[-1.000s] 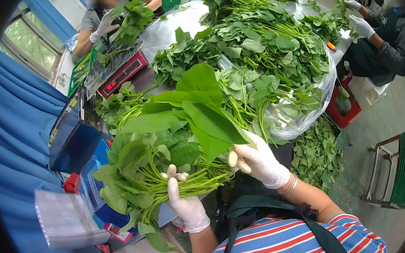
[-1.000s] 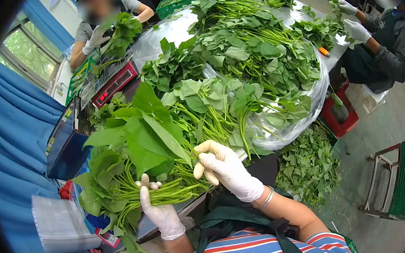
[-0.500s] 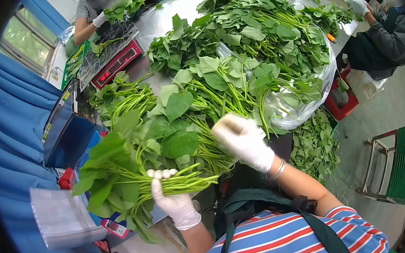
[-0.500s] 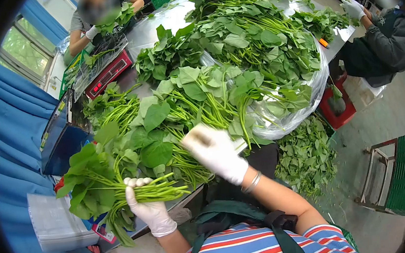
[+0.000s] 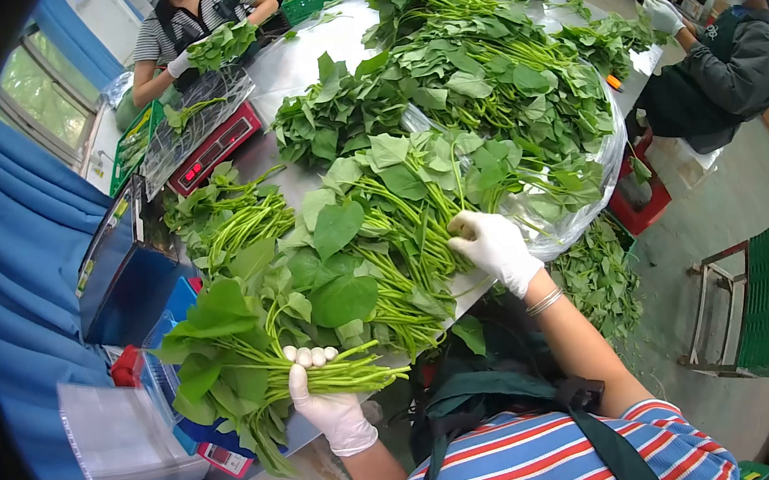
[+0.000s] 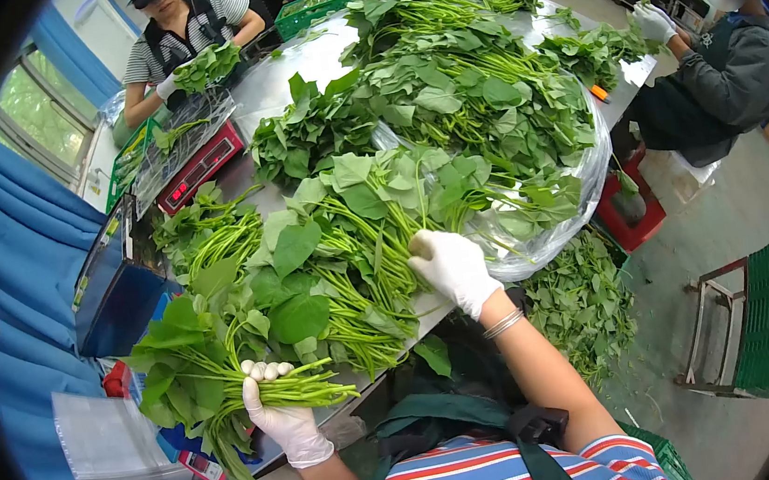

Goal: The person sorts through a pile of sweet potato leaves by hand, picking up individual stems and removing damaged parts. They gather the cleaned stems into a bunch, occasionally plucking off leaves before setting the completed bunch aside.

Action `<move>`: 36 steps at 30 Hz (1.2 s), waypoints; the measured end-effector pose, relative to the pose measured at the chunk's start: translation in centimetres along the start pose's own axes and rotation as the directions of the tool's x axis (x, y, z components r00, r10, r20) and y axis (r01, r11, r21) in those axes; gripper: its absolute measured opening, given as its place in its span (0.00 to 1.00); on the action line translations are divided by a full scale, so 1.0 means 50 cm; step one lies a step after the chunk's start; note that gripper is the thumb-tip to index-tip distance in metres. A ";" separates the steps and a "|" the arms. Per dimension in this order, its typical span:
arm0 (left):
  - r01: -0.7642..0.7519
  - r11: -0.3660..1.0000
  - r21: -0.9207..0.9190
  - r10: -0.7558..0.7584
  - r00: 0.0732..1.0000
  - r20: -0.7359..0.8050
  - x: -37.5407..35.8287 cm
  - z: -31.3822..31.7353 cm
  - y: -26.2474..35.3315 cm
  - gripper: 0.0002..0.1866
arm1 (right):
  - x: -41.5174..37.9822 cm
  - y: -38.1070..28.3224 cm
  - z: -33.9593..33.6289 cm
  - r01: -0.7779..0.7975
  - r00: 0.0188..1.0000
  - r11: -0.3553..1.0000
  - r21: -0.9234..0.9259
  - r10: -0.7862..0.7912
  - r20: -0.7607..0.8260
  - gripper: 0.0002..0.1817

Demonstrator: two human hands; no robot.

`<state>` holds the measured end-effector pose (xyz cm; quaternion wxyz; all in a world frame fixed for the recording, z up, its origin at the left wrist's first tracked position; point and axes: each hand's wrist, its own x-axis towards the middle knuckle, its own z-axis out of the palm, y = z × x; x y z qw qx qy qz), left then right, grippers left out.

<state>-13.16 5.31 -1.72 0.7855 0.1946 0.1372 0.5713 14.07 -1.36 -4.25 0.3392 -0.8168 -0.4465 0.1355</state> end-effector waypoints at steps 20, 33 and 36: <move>0.027 0.995 0.092 -0.016 0.994 -0.111 -0.032 0.041 -0.014 0.10 | -0.090 -0.131 -0.125 0.024 0.995 0.556 0.831 -0.096 0.035 0.11; 0.170 0.976 0.136 -0.144 0.973 -0.183 -0.053 0.072 -0.059 0.20 | -0.152 -0.189 -0.078 0.731 0.682 0.679 -0.068 -0.722 0.118 0.16; 0.195 0.965 0.172 -0.165 0.970 -0.177 -0.054 0.074 -0.059 0.21 | -0.156 -0.191 -0.080 0.727 0.684 0.682 -0.077 -0.711 0.165 0.16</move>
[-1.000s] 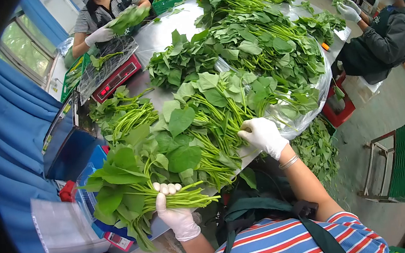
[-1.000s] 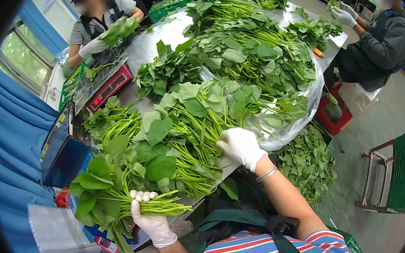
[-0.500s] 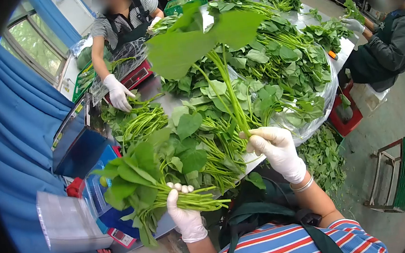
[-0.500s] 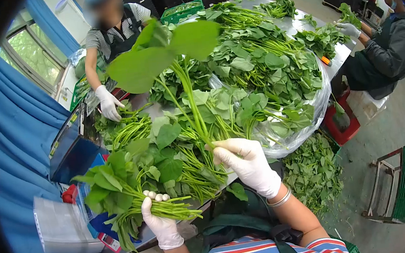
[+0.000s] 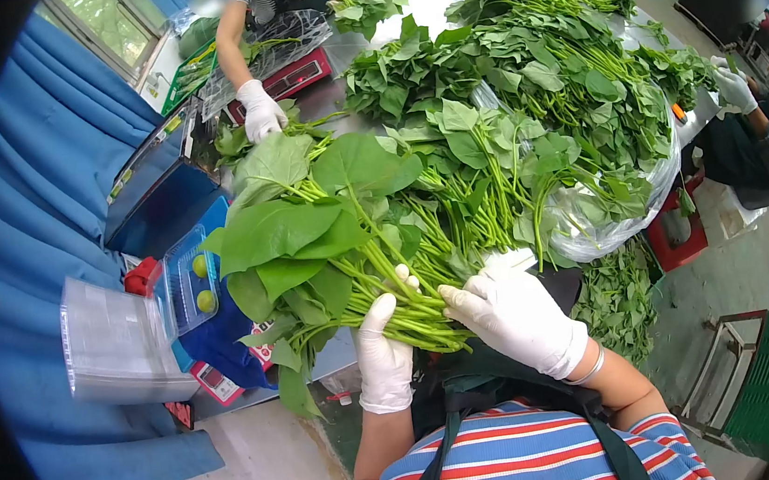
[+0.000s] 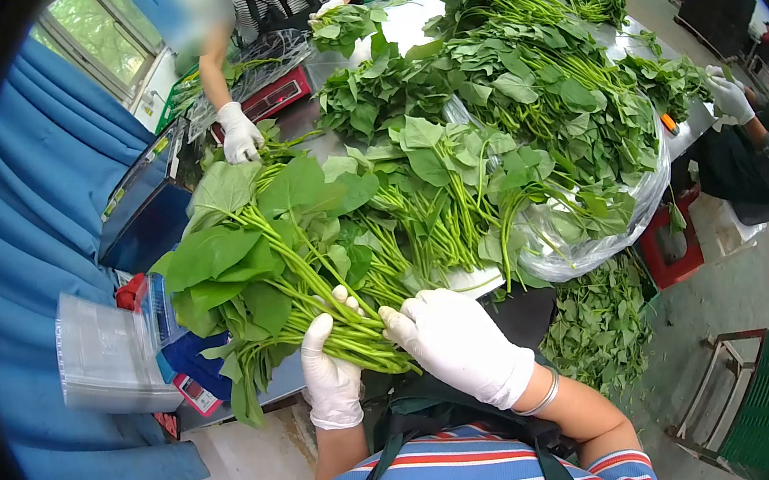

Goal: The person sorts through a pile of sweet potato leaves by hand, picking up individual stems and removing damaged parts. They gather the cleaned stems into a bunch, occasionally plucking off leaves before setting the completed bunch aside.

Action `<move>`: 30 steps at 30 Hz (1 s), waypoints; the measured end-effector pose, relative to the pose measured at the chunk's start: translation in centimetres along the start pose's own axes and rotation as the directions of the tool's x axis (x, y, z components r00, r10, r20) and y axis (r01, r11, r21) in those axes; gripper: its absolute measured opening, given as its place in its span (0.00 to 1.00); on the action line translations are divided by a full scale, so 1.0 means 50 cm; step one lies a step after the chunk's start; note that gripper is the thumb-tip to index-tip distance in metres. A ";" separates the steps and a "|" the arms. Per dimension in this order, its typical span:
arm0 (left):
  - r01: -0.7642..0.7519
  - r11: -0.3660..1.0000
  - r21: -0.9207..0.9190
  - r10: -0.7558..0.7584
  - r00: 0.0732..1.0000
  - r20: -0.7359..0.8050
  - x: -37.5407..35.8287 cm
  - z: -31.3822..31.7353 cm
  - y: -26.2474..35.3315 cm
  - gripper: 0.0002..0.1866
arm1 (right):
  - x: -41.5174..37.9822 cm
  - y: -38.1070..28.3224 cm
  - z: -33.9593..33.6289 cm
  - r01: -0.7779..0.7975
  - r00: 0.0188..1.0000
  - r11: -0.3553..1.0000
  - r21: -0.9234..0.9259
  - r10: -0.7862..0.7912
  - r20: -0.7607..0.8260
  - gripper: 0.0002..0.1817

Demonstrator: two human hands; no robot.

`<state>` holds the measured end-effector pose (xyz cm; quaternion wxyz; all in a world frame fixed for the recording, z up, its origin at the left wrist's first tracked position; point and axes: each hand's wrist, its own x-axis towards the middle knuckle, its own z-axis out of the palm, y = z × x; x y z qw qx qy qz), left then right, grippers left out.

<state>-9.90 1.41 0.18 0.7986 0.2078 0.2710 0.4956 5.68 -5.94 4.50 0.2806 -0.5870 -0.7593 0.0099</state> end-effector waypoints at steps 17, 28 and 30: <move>-0.078 0.979 -0.189 0.115 0.974 0.195 0.010 0.015 -0.002 0.15 | -0.011 0.000 0.092 -0.096 0.760 0.256 0.962 0.643 -0.095 0.03; -0.210 0.923 -0.323 0.236 0.971 0.045 0.030 -0.072 0.072 0.09 | -0.012 0.140 0.090 -0.459 0.716 0.333 0.824 0.688 0.122 0.13; -0.177 0.915 -0.363 0.217 0.974 0.071 0.027 -0.073 0.070 0.09 | -0.010 0.146 0.152 -0.524 0.823 0.780 0.342 0.567 -0.032 0.13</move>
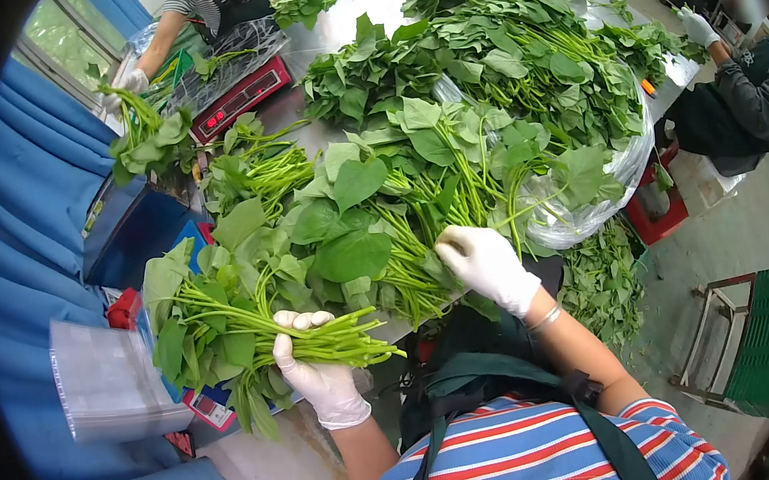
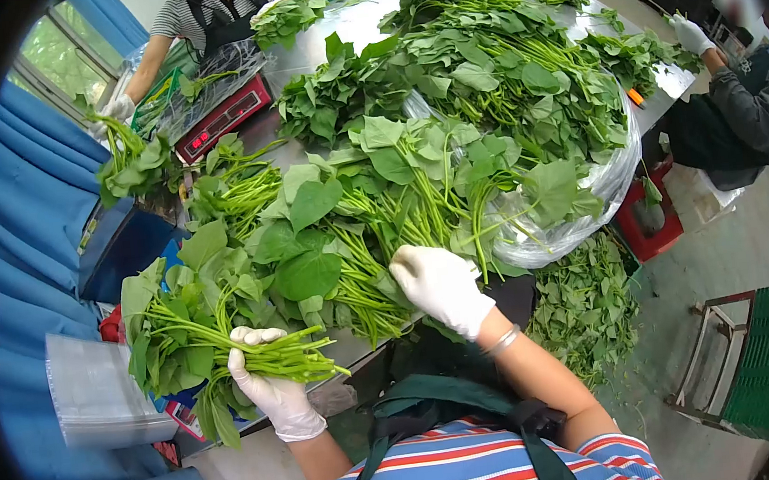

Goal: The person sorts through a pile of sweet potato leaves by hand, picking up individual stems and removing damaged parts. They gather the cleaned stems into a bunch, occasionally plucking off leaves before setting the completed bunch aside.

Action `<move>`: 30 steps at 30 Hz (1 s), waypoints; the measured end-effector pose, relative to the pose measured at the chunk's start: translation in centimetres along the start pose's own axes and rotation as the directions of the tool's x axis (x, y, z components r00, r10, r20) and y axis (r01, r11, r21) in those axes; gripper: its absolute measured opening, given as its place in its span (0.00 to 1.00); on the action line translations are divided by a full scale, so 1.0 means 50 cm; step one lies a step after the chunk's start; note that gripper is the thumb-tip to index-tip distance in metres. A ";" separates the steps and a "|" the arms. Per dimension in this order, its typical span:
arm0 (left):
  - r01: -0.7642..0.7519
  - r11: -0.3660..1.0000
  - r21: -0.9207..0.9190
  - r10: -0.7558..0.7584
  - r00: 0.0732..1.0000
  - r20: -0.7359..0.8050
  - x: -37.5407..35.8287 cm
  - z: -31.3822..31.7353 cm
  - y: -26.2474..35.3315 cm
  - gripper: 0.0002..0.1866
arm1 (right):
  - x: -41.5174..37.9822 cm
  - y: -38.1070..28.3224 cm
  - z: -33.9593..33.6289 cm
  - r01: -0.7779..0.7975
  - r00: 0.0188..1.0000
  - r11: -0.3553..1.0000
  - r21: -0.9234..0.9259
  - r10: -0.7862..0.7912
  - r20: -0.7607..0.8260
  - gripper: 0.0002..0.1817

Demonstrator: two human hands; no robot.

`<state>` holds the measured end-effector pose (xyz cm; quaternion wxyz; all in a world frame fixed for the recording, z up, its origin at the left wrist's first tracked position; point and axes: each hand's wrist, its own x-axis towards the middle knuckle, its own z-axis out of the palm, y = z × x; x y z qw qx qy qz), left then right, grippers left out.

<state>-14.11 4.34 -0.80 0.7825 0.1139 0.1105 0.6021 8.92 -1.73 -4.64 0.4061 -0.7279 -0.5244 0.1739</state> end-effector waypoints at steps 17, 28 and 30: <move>0.086 0.986 0.142 -0.083 0.996 -0.026 0.003 0.000 -0.019 0.10 | 0.056 -0.030 -0.117 -0.025 0.967 0.873 0.487 0.144 -0.210 0.10; 0.189 0.958 0.217 -0.156 0.975 -0.157 -0.012 0.001 -0.052 0.16 | 0.008 -0.181 -0.066 0.261 0.964 0.907 0.332 -0.225 -0.141 0.09; 0.229 0.946 0.230 -0.180 0.960 -0.216 -0.020 0.010 -0.073 0.18 | 0.010 -0.194 -0.035 0.451 0.892 0.866 0.216 -0.446 -0.076 0.08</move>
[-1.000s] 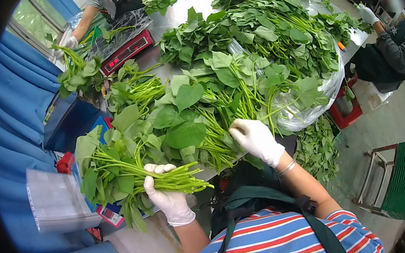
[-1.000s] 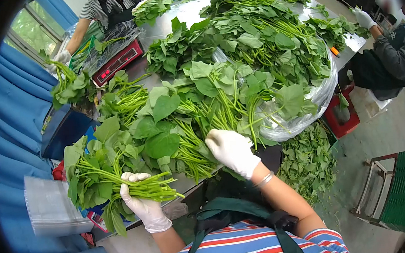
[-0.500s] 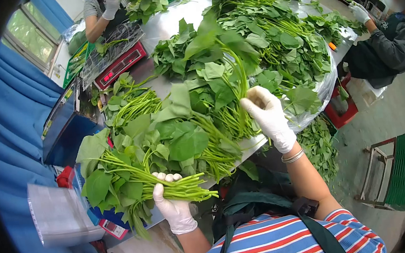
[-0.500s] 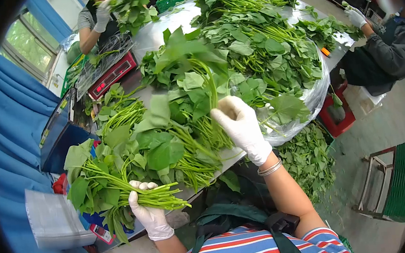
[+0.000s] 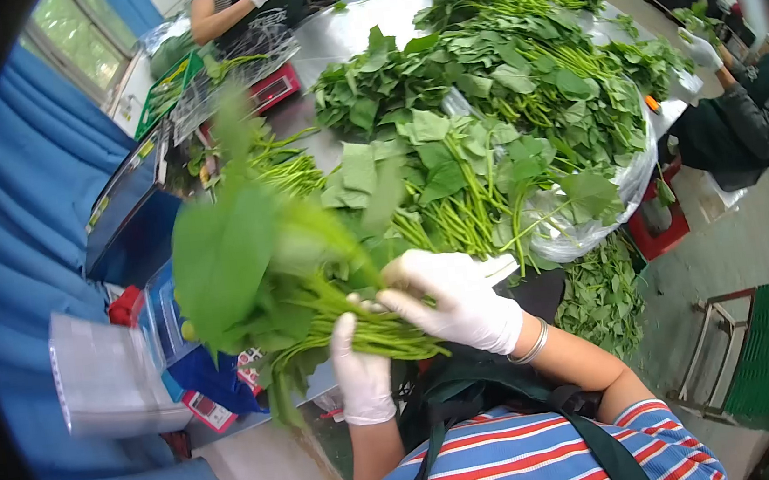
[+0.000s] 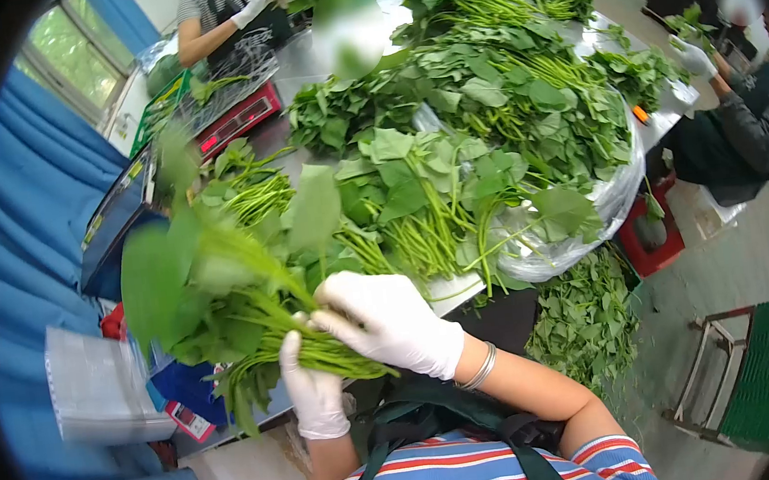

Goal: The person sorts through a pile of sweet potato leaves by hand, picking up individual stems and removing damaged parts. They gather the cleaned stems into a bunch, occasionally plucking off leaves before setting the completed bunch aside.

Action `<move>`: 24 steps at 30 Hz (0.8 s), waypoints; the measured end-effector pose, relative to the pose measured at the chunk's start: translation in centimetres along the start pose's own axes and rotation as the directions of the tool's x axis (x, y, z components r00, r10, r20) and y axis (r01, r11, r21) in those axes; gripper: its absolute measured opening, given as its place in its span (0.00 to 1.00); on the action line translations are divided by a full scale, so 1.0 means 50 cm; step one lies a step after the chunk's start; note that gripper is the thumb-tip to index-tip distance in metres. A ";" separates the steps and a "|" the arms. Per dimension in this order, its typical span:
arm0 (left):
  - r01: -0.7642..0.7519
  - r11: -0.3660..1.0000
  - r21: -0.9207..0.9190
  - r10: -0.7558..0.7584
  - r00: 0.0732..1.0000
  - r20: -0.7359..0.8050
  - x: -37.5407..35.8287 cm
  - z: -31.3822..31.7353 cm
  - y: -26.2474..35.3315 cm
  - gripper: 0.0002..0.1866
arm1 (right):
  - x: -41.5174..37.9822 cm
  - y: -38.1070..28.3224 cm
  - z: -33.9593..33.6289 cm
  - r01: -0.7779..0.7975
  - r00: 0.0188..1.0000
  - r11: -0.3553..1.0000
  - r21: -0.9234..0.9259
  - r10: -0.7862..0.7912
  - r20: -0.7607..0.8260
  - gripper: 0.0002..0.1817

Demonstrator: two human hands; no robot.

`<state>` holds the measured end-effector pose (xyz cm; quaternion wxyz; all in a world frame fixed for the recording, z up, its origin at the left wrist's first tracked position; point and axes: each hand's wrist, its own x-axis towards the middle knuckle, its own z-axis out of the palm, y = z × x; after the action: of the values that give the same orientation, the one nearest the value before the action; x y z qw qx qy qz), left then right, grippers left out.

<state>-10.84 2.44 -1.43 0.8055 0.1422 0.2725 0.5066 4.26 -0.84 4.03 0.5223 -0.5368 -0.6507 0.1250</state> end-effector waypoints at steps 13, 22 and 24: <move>-0.046 0.999 -0.026 0.050 0.974 0.219 0.000 0.006 -0.017 0.25 | -0.009 -0.031 -0.014 0.146 0.989 0.965 -0.216 -0.137 0.060 0.08; -0.142 0.974 0.178 0.113 0.980 0.162 -0.012 0.001 -0.022 0.28 | -0.018 -0.012 0.001 0.107 0.961 0.965 -0.238 -0.039 0.275 0.09; -0.149 0.987 0.056 0.136 0.973 0.184 -0.016 0.021 -0.015 0.22 | -0.031 0.008 0.028 0.057 0.997 0.974 0.220 -0.065 0.030 0.07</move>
<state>-9.94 1.46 -0.75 0.7830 0.2343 0.2053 0.5385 3.16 -1.43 2.32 0.5696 -0.4534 -0.6587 0.1897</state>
